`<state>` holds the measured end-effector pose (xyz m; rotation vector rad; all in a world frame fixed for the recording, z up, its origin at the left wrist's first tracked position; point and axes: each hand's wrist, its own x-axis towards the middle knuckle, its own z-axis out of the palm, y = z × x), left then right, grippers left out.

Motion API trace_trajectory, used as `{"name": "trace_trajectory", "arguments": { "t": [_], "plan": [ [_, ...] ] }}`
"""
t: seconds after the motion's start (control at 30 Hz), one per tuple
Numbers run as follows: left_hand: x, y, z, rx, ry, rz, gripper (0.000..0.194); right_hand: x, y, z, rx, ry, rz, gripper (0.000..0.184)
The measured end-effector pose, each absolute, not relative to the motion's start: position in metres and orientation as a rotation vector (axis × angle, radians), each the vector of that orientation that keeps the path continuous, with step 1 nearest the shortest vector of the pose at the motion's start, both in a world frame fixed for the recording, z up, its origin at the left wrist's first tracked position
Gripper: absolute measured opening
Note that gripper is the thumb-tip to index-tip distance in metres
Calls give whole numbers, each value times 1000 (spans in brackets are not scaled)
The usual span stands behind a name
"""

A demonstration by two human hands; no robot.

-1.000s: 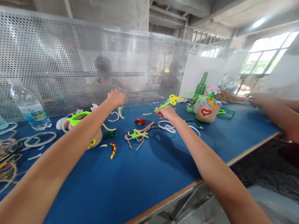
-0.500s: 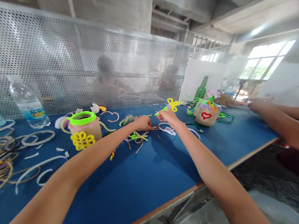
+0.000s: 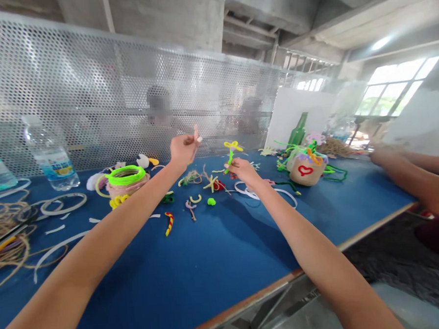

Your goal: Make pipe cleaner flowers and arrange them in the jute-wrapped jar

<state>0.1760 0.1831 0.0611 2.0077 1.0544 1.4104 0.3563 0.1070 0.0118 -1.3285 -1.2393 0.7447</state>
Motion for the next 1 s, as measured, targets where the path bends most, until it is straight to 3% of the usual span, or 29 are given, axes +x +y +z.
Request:
{"name": "trace_trajectory", "arguments": {
  "t": [0.1, 0.3, 0.4, 0.67, 1.0],
  "plan": [
    [161, 169, 57, 2166, 859, 1431, 16, 344, 105, 12, -1249, -1269, 781, 10],
    [139, 136, 38, 2145, 812, 969, 20, 305, 95, 8, -1035, -1431, 791, 23],
    [133, 129, 35, 2122, 801, 983, 28, 291, 90, 8, -1019, -1478, 817, 26],
    [128, 132, 40, 2059, 734, 966, 17, 288, 85, 8, -1032, -1532, 877, 30],
    [125, 126, 39, 2060, 722, 905, 24, 288, 82, 8, -1087, -1601, 910, 30]
  ]
}}
